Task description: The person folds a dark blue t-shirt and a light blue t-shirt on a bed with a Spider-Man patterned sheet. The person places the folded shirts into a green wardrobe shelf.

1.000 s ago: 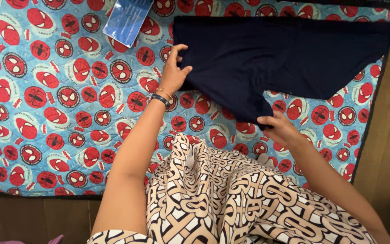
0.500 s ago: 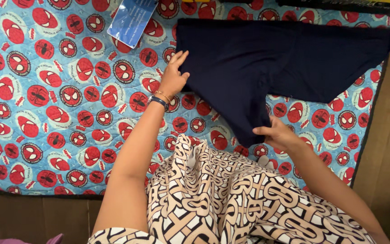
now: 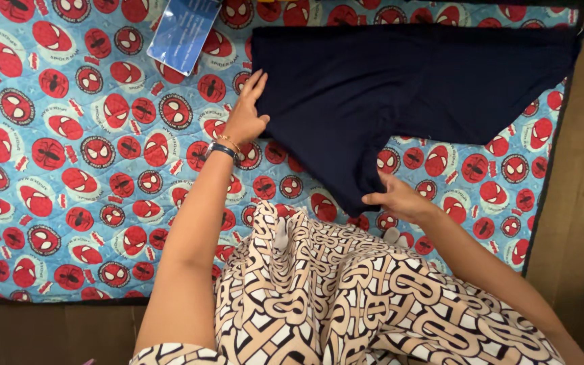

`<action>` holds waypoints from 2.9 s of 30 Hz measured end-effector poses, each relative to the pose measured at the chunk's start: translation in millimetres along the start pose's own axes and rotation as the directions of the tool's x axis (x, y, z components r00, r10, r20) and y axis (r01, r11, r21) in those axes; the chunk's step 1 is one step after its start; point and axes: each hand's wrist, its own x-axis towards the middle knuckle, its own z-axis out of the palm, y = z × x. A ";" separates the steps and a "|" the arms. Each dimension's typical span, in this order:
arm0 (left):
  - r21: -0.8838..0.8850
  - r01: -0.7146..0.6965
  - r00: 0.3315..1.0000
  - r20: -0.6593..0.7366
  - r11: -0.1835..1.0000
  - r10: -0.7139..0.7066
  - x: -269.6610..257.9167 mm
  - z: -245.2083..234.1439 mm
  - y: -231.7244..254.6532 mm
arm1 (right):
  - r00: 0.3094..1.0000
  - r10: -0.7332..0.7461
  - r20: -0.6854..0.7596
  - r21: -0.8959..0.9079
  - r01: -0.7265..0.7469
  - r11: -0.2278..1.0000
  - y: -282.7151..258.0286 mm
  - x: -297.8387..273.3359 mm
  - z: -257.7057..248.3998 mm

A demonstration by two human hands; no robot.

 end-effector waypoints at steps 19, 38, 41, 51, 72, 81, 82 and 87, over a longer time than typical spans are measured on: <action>-0.208 0.162 0.979 0.155 0.965 -0.131 -3.2 9.1 -8.1 | 0.978 -0.102 -0.181 0.694 0.200 0.692 -156.1 101.0 -72.4; 0.461 -0.143 0.990 0.077 0.876 0.121 -12.1 29.4 33.5 | 0.797 -0.340 -0.500 -0.665 -0.102 0.740 -114.4 101.5 -45.0; 0.425 -0.070 0.998 0.026 0.903 0.065 -7.8 32.1 28.0 | 0.785 -0.378 -0.491 -0.653 -0.046 0.756 -116.2 99.2 -54.5; 0.417 0.061 0.989 -0.146 0.907 0.001 -14.1 15.1 26.7 | 0.816 -0.432 -0.384 -0.799 -0.060 0.598 -89.3 78.7 -56.6; -0.010 0.276 0.952 -0.138 0.961 -0.275 -9.3 21.9 15.6 | 0.712 -0.689 -0.132 -0.885 0.228 0.406 -159.1 183.0 -55.3; -0.096 0.314 0.946 -0.049 0.945 -0.319 -14.1 12.9 6.9 | 0.786 -0.607 -0.121 -0.547 0.457 0.701 -161.0 216.0 -72.8; -0.124 0.293 0.954 -0.029 0.948 -0.299 -13.6 11.1 6.3 | 0.766 -0.632 -0.116 -0.411 0.542 0.733 -161.2 217.6 -75.2; -0.164 0.372 0.928 0.046 0.914 -0.369 -14.1 4.0 10.4 | 0.704 -0.688 -0.177 -0.619 0.464 0.634 -163.2 216.0 -75.0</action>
